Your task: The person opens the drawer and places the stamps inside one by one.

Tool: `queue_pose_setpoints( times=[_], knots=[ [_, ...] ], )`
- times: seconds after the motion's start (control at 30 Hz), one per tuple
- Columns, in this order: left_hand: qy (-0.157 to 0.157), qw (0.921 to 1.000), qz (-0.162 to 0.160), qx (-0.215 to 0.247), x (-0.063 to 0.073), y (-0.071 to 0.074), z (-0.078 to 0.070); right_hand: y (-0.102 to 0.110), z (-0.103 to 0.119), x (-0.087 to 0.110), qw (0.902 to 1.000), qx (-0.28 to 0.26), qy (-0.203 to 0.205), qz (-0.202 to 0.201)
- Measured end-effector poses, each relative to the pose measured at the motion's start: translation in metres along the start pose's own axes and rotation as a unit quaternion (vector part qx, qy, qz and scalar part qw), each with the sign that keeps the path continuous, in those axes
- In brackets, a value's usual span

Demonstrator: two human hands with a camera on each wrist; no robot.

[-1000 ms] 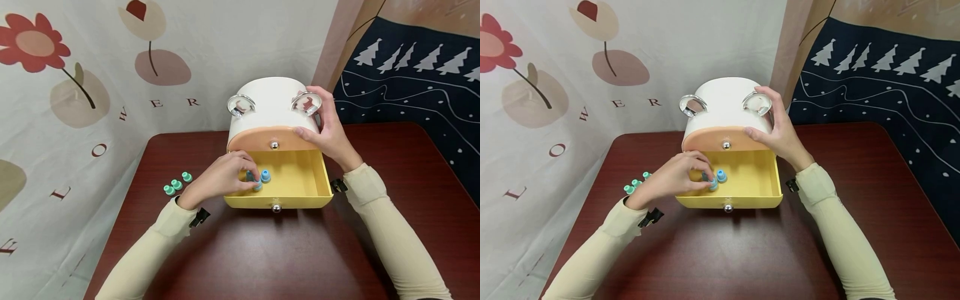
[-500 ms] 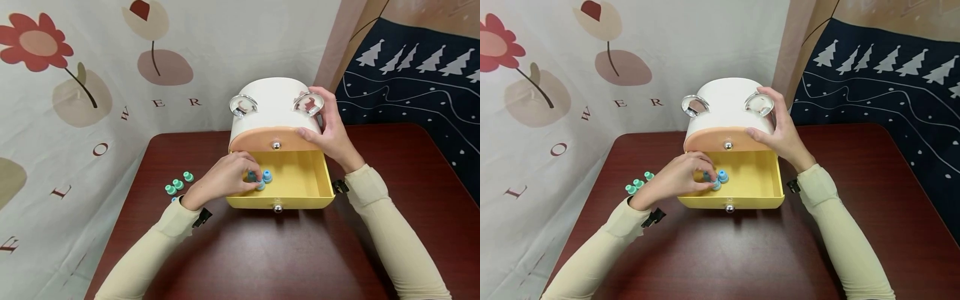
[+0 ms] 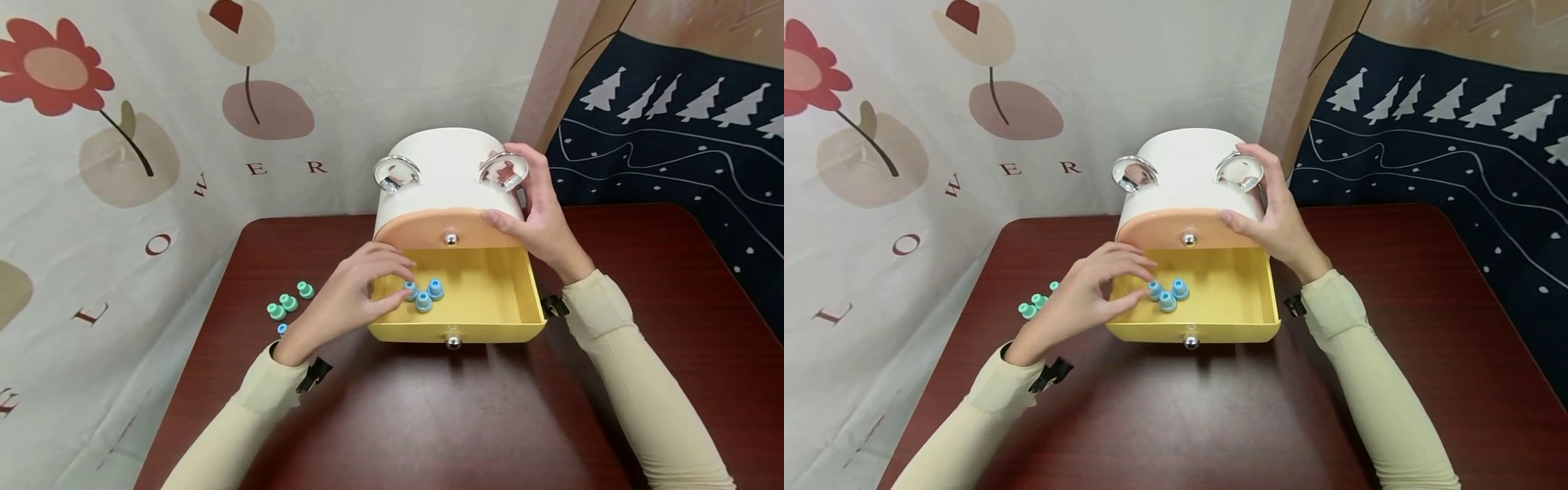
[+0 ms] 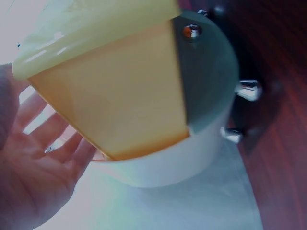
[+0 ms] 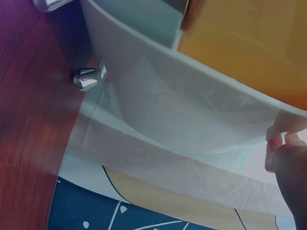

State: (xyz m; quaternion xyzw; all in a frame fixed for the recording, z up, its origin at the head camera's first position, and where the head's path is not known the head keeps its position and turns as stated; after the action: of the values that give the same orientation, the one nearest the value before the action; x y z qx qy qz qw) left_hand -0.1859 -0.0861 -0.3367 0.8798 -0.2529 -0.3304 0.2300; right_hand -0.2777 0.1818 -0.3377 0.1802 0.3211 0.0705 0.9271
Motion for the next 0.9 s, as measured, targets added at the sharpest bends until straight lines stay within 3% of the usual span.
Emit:
queue_pose_setpoints(
  times=[0.2,0.33,0.67,0.9],
  knots=[
    [-0.044,0.9953,-0.086,-0.002,0.019,0.015,-0.005,0.001,0.0,0.0,1.0,-0.002,0.001,-0.002],
    [-0.04,0.9917,-0.122,0.009,0.035,0.023,-0.002,0.0,0.0,0.0,1.0,-0.003,0.0,-0.001],
    [0.008,0.982,-0.185,-0.035,0.08,0.035,0.013,-0.002,0.001,0.002,1.0,0.001,0.0,0.002],
    [0.083,0.9725,-0.204,-0.078,0.112,0.042,0.034,-0.002,0.001,0.002,1.0,-0.006,-0.006,-0.001]
  ],
)
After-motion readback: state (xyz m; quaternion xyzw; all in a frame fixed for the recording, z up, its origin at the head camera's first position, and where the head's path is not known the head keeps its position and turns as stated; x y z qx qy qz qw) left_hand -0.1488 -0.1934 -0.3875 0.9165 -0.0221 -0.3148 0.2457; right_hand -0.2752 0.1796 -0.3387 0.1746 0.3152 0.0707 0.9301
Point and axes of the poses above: each hand's wrist, its own x-axis away from the middle knuckle, its own y-axis out of the back of the hand, z = x × y, the point moved 7 cm from there along -x, towards the middle knuckle, and after that the axes turned 13 degrees about x, right-handed, at the moved point
